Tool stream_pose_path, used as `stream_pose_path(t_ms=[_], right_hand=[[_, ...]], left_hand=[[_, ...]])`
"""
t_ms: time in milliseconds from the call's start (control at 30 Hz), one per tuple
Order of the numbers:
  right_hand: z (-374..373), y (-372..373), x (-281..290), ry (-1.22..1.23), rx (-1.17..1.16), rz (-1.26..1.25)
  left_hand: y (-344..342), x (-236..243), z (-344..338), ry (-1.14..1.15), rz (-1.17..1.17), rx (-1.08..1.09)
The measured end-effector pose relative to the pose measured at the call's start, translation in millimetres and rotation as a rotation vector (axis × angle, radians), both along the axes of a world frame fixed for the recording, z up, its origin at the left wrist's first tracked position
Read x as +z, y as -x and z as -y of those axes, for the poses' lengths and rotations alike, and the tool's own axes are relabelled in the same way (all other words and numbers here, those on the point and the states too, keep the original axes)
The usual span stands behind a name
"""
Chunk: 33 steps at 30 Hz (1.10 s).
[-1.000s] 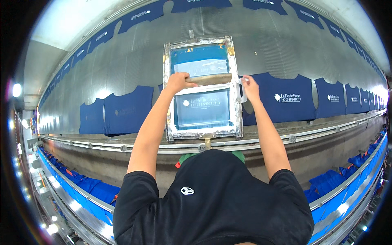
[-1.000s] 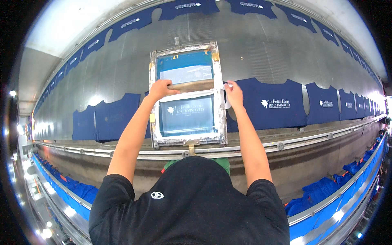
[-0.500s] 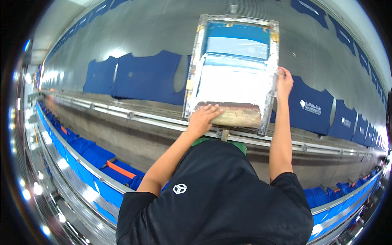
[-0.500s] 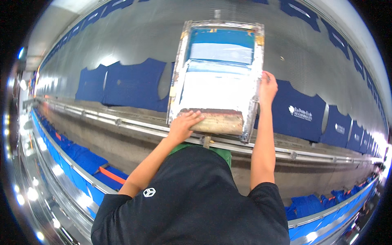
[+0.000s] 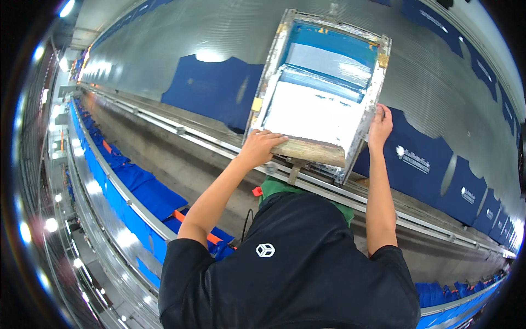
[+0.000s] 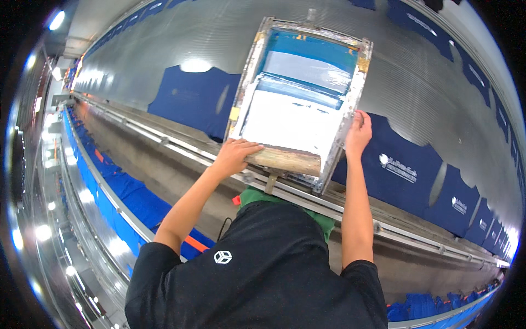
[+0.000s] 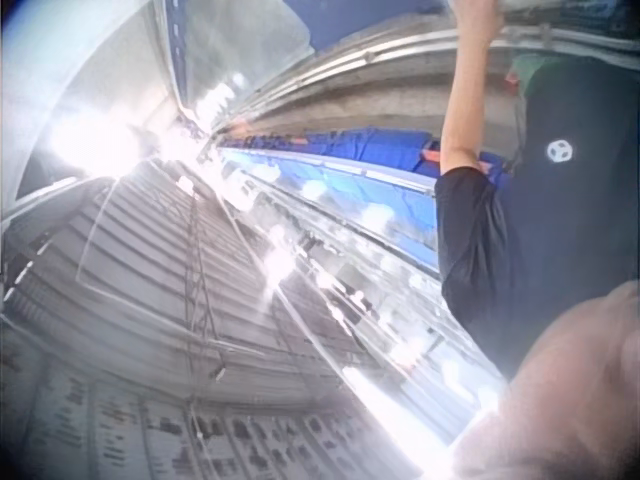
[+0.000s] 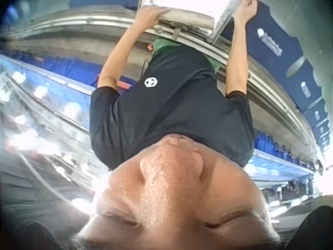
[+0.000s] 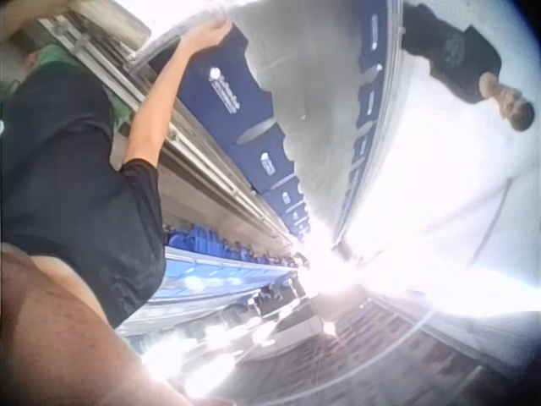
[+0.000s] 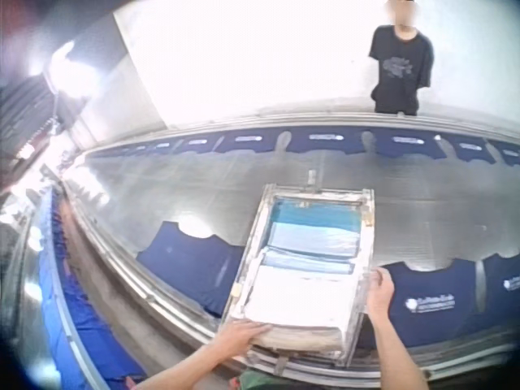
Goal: The person repeatedly prints a white logo onto blue t-shirts using a screen printing frame and squeegee. After printing, the person carries the screen to a workbench, scrapes off excess ink, and prepares the screen for reuse.
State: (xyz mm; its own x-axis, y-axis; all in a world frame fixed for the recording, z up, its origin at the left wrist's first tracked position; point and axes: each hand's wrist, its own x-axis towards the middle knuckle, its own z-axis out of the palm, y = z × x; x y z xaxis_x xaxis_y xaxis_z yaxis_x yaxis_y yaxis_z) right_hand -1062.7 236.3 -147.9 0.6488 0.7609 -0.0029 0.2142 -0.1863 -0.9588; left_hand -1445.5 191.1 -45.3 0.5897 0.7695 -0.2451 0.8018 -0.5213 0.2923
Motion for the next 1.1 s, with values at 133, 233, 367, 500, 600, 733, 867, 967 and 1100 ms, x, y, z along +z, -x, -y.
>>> stream_pose_path(t_ms=[133, 233, 367, 500, 600, 733, 867, 967, 1100], right_hand=[[-8.1, 25.1, -13.1, -0.012, -0.009, 0.077], [-10.2, 27.8, -14.2, 0.048, -0.049, 0.09], [-18.1, 36.8, -9.1, 0.114, 0.012, 0.217], [-17.2, 19.2, 25.9, 0.226, 0.177, 0.456], [-44.5, 35.5, 93.2, 0.084, 0.348, 0.805], [-81.0, 60.8, 98.1, 0.381, 0.693, 0.76], [-70.1, 69.6, 49.3, 0.428, 0.63, 0.729], [-19.8, 96.3, 35.7, 0.328, 0.592, 0.701], [66.1, 136.6, 37.2, 0.286, 0.595, 0.691]], left_hand=[[27.0, -8.1, -0.8, -0.019, 0.046, 0.02], [27.7, 6.0, -16.3, -0.117, 0.095, -0.011], [21.1, -13.5, -68.2, -0.114, 0.247, 0.032], [-10.3, -14.8, -162.4, 0.046, 0.107, 0.006], [-27.5, -13.2, -226.3, 0.061, 0.018, -0.075], [-48.1, -20.1, -252.1, 0.152, -0.118, -0.071], [-40.6, -31.6, -220.5, 0.107, -0.037, 0.007], [-13.9, -49.7, -171.7, 0.053, 0.127, 0.015], [19.5, -36.5, -83.5, 0.089, 0.091, 0.045]])
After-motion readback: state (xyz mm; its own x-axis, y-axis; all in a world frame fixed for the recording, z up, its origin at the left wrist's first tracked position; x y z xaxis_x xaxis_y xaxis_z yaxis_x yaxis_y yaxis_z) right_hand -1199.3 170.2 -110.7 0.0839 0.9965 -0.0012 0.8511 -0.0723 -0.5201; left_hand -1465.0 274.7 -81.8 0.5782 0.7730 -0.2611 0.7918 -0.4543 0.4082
